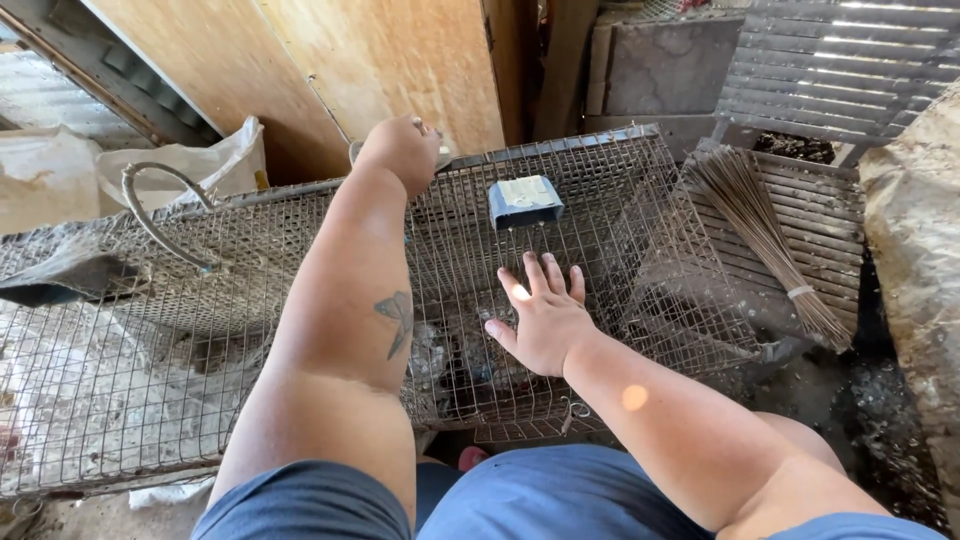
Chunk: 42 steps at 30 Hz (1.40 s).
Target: The person paints the top wire mesh of a metal cage using a paintbrush. They hold the cage steady with their left hand while applying white paint with their right hand. The person moves the brush back and forth across the mesh surface.
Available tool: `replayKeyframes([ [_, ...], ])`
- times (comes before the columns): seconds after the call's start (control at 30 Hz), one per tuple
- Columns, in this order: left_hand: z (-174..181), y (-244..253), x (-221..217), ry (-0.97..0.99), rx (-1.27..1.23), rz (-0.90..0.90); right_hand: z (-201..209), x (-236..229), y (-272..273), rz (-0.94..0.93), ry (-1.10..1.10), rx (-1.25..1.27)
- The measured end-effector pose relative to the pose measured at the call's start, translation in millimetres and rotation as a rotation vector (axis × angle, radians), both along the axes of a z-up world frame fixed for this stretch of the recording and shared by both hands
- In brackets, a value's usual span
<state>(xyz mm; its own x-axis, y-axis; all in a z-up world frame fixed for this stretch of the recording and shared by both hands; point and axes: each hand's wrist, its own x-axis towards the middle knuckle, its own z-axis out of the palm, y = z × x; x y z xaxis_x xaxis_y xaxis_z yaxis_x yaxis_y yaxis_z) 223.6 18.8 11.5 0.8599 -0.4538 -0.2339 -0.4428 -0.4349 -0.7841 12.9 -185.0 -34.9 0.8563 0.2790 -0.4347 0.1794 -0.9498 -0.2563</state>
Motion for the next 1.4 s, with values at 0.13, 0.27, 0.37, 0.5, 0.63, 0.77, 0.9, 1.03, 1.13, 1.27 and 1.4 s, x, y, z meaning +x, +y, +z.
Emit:
replayKeyframes([
  [0.13, -11, -1, 14, -0.003, 0.175, -0.083, 1, 0, -1, -0.004, 0.008, 0.007],
  [0.27, -20, -5, 21, -0.047, 0.347, -0.208, 2, -1, 1, 0.001, 0.011, 0.002],
  [0.37, -4, -20, 3, -0.013, 0.283, -0.189, 4, 1, 0, -0.011, 0.014, 0.0],
  [0.5, -43, -39, 34, -0.043, 0.282, -0.195, 1, 1, 1, -0.013, 0.016, 0.001],
  [0.63, -43, -37, 36, -0.14, 0.334, -0.231, 2, 1, 0, -0.014, 0.006, -0.009],
  [0.77, -10, -46, -6, -0.034, -0.037, -0.136, -1, 1, 0, -0.016, 0.006, -0.001],
  [0.9, 27, -77, -35, 0.349, -0.798, 0.29, -3, 1, 0, -0.022, -0.002, 0.004],
  [1.03, -12, -54, -14, 0.343, -1.651, 0.555, -3, 1, 0, -0.02, -0.004, 0.003],
  [1.13, 6, -53, -19, 0.444, -1.567, 0.664, -6, 2, 0, -0.016, -0.011, 0.004],
  [1.27, 13, -58, -16, 0.171, -1.008, 0.52, -5, 2, -1, -0.019, -0.022, 0.02],
  [1.4, 13, -46, -11, 0.147, -0.879, 0.513, -3, 1, -1, -0.02, -0.024, 0.025],
])
